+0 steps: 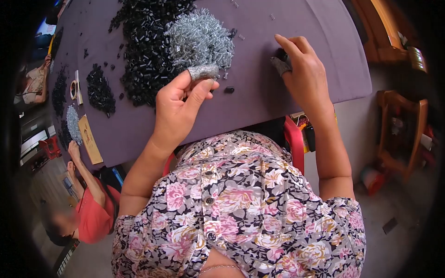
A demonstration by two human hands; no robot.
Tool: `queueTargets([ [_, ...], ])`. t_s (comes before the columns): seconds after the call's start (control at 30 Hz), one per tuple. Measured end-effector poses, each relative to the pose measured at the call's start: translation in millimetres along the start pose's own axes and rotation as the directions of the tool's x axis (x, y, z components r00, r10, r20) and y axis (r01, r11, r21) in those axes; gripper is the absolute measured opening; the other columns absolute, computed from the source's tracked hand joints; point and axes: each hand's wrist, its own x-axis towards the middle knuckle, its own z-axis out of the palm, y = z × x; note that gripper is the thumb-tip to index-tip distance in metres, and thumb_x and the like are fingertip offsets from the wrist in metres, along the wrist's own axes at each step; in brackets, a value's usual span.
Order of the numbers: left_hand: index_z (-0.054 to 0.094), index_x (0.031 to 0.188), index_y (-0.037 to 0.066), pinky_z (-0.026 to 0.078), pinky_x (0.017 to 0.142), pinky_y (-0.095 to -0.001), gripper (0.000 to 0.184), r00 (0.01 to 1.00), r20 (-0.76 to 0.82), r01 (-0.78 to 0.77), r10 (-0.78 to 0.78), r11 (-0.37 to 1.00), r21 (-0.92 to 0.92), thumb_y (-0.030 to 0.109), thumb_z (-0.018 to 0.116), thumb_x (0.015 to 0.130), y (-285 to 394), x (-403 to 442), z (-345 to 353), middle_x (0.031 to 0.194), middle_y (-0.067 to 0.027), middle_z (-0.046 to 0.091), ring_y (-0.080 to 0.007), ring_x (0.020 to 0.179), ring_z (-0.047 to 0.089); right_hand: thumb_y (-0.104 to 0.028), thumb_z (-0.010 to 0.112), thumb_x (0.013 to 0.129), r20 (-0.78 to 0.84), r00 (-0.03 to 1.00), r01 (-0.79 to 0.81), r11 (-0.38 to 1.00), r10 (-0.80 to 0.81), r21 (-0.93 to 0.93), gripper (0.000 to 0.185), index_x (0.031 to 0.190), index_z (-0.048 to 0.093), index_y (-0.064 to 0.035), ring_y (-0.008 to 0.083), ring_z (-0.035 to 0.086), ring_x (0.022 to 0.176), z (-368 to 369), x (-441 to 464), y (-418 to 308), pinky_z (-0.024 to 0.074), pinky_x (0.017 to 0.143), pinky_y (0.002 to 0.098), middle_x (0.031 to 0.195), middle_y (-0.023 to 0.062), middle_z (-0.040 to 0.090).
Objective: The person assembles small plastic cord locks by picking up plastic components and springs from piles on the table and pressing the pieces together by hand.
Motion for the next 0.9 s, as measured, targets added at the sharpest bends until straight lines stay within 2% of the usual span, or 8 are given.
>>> queueTargets([
  [0.17, 0.069, 0.098, 0.000, 0.048, 0.060, -0.0336, 0.012, 0.990, 0.104, -0.129, 0.100, 0.934, 0.333, 0.009, 0.070, 0.090, -3, -3, 8, 0.078, -0.0119, 0.061, -0.0238, 0.062, 0.058, -0.001, 0.066, 0.080, -0.144, 0.958, 0.245, 0.969, -0.246, -0.031, 0.038, 0.116, 0.071, -0.0104, 0.0296, 0.063, 0.107, 10, 34, -6, 0.0525, 0.089, 0.0410, 0.111, 0.0076, 0.066],
  [0.2, 0.069, 0.102, 0.000, 0.048, 0.060, -0.0319, 0.014, 0.984, 0.127, -0.166, 0.128, 0.917, 0.362, 0.008, 0.071, 0.090, -9, -4, 10, 0.080, -0.0112, 0.062, -0.0205, 0.063, 0.059, -0.001, 0.065, 0.081, -0.160, 0.940, 0.300, 0.954, -0.300, -0.025, 0.035, 0.114, 0.072, -0.0103, 0.0296, 0.062, 0.107, 15, 44, -8, 0.0526, 0.089, 0.0411, 0.111, 0.0075, 0.067],
  [0.27, 0.070, 0.110, 0.000, 0.048, 0.059, -0.0284, 0.020, 0.968, 0.174, -0.239, 0.181, 0.877, 0.416, 0.006, 0.071, 0.091, -14, -5, 13, 0.085, -0.0098, 0.065, -0.0139, 0.063, 0.061, -0.003, 0.065, 0.082, -0.126, 0.923, 0.363, 0.931, -0.364, -0.027, 0.029, 0.109, 0.073, -0.0097, 0.0301, 0.062, 0.106, 29, 63, -16, 0.0529, 0.088, 0.0419, 0.107, 0.0081, 0.067],
  [0.4, 0.068, 0.101, 0.001, 0.053, 0.071, -0.0364, 0.021, 0.888, 0.257, -0.454, 0.381, 0.644, 0.616, 0.007, 0.075, 0.082, -16, -3, 21, 0.091, -0.0133, 0.063, -0.0310, 0.081, 0.064, -0.004, 0.064, 0.082, 0.037, 0.909, 0.417, 0.907, -0.415, -0.067, 0.024, 0.103, 0.073, -0.0092, 0.0312, 0.062, 0.104, 47, 82, -17, 0.0532, 0.085, 0.0438, 0.100, 0.0099, 0.065],
  [0.63, 0.065, 0.091, 0.005, 0.052, 0.070, -0.0395, 0.016, 0.875, 0.260, -0.468, 0.409, 0.573, 0.673, 0.004, 0.075, 0.079, -27, -4, 27, 0.089, -0.0107, 0.060, -0.0309, 0.082, 0.062, -0.008, 0.067, 0.081, 0.073, 0.912, 0.402, 0.915, -0.404, 0.047, 0.014, 0.094, 0.067, -0.0038, 0.0376, 0.064, 0.093, 45, 89, -16, 0.0530, 0.080, 0.0472, 0.094, 0.0137, 0.065],
  [0.73, 0.064, 0.091, 0.004, 0.052, 0.069, -0.0390, 0.016, 0.878, 0.280, -0.466, 0.388, 0.562, 0.683, 0.004, 0.075, 0.079, -26, -7, 23, 0.088, -0.0107, 0.060, -0.0308, 0.081, 0.062, -0.008, 0.069, 0.082, 0.120, 0.962, 0.223, 0.961, -0.244, 0.162, 0.015, 0.095, 0.065, -0.0028, 0.0368, 0.065, 0.086, 27, 85, -17, 0.0530, 0.076, 0.0457, 0.088, 0.0163, 0.066],
  [0.8, 0.063, 0.090, 0.004, 0.051, 0.068, -0.0390, 0.016, 0.887, 0.291, -0.455, 0.358, 0.576, 0.679, 0.003, 0.075, 0.079, -23, -16, 17, 0.088, -0.0107, 0.060, -0.0306, 0.081, 0.062, -0.006, 0.069, 0.081, 0.208, 0.977, -0.093, 0.960, 0.037, 0.263, 0.015, 0.095, 0.063, -0.0018, 0.0344, 0.066, 0.080, 1, 76, -24, 0.0521, 0.073, 0.0434, 0.084, 0.0176, 0.066],
  [0.9, 0.062, 0.088, 0.004, 0.051, 0.068, -0.0392, 0.015, 0.887, 0.296, -0.457, 0.354, 0.588, 0.667, 0.002, 0.074, 0.079, -27, -26, 9, 0.088, -0.0108, 0.060, -0.0305, 0.081, 0.062, -0.002, 0.067, 0.080, 0.165, 0.982, 0.059, 0.978, -0.093, 0.200, 0.015, 0.095, 0.064, -0.0022, 0.0325, 0.066, 0.080, -6, 56, 1, 0.0518, 0.074, 0.0411, 0.086, 0.0146, 0.066],
])
